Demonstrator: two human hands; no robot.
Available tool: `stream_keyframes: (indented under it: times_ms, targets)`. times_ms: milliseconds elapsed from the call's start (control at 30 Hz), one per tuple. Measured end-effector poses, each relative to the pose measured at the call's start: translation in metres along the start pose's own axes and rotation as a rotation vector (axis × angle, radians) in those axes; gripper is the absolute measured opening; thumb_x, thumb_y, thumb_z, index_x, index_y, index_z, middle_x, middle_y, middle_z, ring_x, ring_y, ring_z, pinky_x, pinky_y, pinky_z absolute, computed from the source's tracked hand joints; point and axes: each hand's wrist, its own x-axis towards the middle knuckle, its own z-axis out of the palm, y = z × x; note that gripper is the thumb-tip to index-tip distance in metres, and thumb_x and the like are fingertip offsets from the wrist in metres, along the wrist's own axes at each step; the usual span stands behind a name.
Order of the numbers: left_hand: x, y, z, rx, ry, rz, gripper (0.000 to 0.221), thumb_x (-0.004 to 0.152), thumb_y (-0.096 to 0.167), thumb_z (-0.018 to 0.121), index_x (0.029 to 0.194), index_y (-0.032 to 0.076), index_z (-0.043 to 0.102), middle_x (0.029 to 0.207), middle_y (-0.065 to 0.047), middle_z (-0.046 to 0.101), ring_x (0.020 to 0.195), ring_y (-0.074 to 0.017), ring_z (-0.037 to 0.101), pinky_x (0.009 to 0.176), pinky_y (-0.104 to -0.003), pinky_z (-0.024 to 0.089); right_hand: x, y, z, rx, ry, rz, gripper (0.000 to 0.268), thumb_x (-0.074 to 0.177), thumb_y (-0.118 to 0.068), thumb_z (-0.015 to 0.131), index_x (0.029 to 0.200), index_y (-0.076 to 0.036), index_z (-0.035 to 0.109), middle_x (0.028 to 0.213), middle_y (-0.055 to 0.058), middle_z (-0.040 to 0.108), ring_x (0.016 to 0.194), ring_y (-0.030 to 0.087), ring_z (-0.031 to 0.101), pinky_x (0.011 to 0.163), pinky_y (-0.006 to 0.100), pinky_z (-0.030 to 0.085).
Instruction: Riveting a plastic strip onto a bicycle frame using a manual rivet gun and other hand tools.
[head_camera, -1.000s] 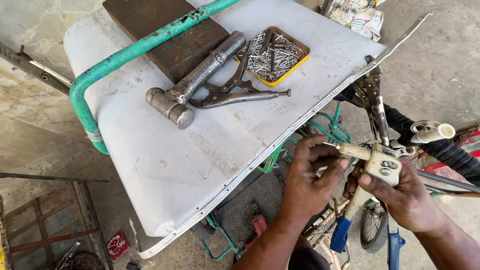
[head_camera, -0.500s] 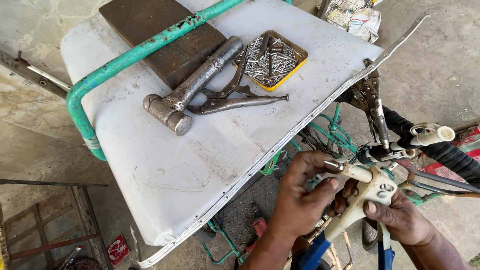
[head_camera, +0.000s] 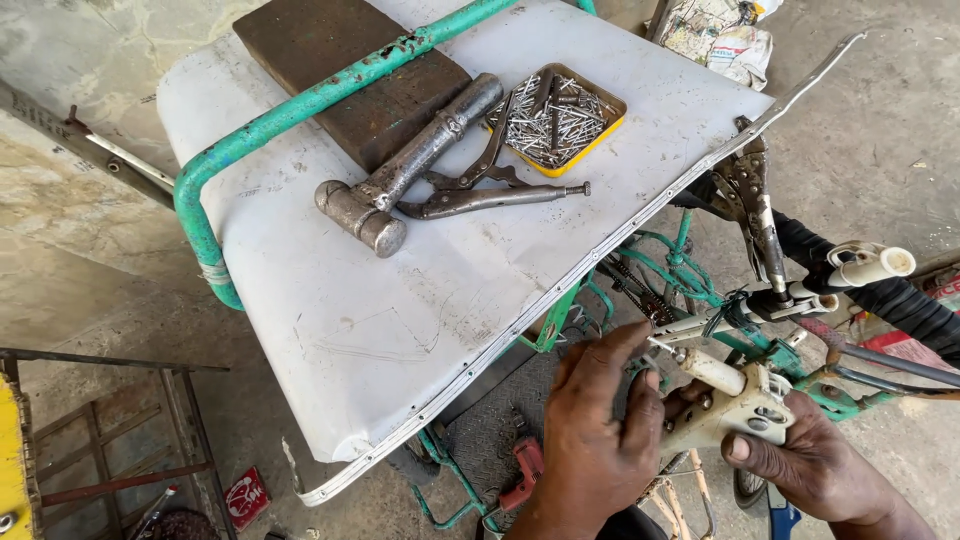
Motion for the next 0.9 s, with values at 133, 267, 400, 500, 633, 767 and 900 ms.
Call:
stream_keyframes:
  times_ms: [133, 267, 400, 500, 633, 767, 900]
  targets:
    - [-0.01, 0.001, -0.003, -1.007, -0.095, -0.705, 0.037, 0.097, 0.02, 0.069, 0.126, -0.003, 0.065, 0.118, -0.017, 0.073, 0.106, -0.0288, 0.072, 0.092, -0.042, 0.064, -0.01, 0.021, -0.02, 0.093, -0.118, 0.09, 0.039, 0.081, -0.023, 0.085, 0.107, 0.006, 0.08, 0.081, 0.019, 0.085, 0.068, 0.028, 0.076, 0.06, 0.038, 0.06]
    - [-0.025, -0.004, 0.003, -1.353, -0.077, -0.98, 0.036, 0.09, 0.02, 0.081, 0.117, -0.003, 0.071, 0.107, -0.019, 0.075, 0.094, -0.0334, 0.075, 0.089, -0.048, 0.067, -0.018, 0.045, -0.033, 0.324, -0.295, 0.035, 0.047, 0.085, -0.025, 0.089, 0.112, 0.009, 0.071, 0.071, 0.021, 0.084, 0.056, 0.029, 0.075, 0.051, 0.038, 0.058]
    - [-0.028, 0.005, 0.007, -1.313, -0.001, -0.865, 0.033, 0.084, 0.02, 0.086, 0.108, 0.002, 0.071, 0.113, -0.015, 0.071, 0.104, -0.0261, 0.07, 0.095, -0.04, 0.065, -0.017, 0.049, -0.025, 0.331, -0.314, 0.006, 0.059, 0.085, -0.034, 0.092, 0.117, 0.01, 0.069, 0.065, 0.024, 0.082, 0.049, 0.032, 0.077, 0.042, 0.039, 0.06]
    - [-0.031, 0.005, 0.002, -1.167, -0.083, -0.832, 0.051, 0.088, 0.022, 0.082, 0.134, 0.007, 0.065, 0.113, -0.005, 0.07, 0.121, -0.0234, 0.065, 0.102, -0.042, 0.058, -0.016, 0.036, -0.011, 0.49, -0.355, 0.041, 0.08, 0.085, -0.018, 0.098, 0.147, 0.006, 0.053, 0.132, 0.028, 0.078, 0.12, 0.042, 0.074, 0.101, 0.055, 0.056]
    - [-0.034, 0.012, 0.001, -1.197, 0.045, -0.753, 0.055, 0.088, 0.019, 0.084, 0.136, 0.003, 0.064, 0.111, -0.008, 0.072, 0.112, -0.024, 0.068, 0.1, -0.042, 0.058, -0.015, 0.027, -0.001, 0.474, -0.351, 0.024, 0.084, 0.085, -0.022, 0.096, 0.15, 0.007, 0.052, 0.143, 0.025, 0.071, 0.129, 0.04, 0.068, 0.107, 0.055, 0.05]
    - [-0.041, 0.006, 0.009, -1.259, 0.253, -0.923, 0.061, 0.086, 0.015, 0.081, 0.143, 0.001, 0.062, 0.108, -0.015, 0.075, 0.092, -0.0293, 0.073, 0.072, -0.047, 0.067, -0.03, 0.04, 0.004, 0.488, -0.159, 0.118, 0.078, 0.075, -0.013, 0.093, 0.143, 0.01, 0.062, 0.137, 0.03, 0.077, 0.126, 0.046, 0.072, 0.11, 0.057, 0.048]
    - [-0.039, 0.001, 0.013, -1.211, 0.305, -0.778, 0.059, 0.091, 0.022, 0.079, 0.143, 0.003, 0.059, 0.107, -0.015, 0.074, 0.093, -0.0375, 0.073, 0.089, -0.057, 0.066, -0.024, 0.019, 0.019, 0.469, -0.162, 0.052, 0.077, 0.078, -0.015, 0.091, 0.145, 0.005, 0.059, 0.136, 0.028, 0.076, 0.127, 0.044, 0.069, 0.11, 0.056, 0.048]
